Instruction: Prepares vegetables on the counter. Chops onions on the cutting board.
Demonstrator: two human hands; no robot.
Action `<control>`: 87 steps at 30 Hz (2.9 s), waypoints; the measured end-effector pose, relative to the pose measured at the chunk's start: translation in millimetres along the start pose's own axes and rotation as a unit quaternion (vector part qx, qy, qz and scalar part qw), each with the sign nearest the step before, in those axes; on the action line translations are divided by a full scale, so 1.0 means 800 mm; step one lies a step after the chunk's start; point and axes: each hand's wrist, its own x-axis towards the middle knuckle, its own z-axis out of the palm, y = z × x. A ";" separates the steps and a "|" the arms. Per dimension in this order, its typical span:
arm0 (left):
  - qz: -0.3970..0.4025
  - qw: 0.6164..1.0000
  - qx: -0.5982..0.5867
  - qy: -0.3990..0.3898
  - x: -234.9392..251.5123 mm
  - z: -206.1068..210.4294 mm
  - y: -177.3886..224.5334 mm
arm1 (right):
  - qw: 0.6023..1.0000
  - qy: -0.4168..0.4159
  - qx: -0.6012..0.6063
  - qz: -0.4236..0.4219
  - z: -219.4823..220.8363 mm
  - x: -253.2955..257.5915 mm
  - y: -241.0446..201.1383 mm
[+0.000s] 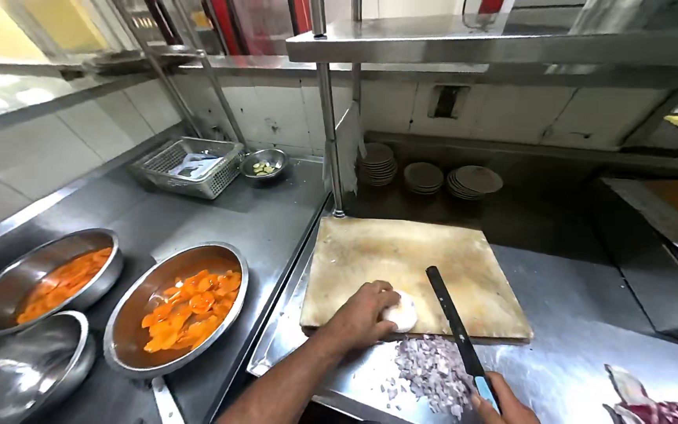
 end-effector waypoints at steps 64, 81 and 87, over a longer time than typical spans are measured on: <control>0.122 0.984 0.113 0.065 0.020 0.039 0.003 | 0.927 -0.164 -0.327 0.079 -0.048 0.047 -0.143; 0.198 0.957 0.111 0.178 0.013 0.062 -0.021 | 0.941 -0.146 -0.297 0.073 0.008 0.085 -0.117; 0.207 0.951 0.104 0.204 0.013 0.071 -0.028 | 0.933 -0.159 -0.313 0.081 -0.015 0.060 -0.129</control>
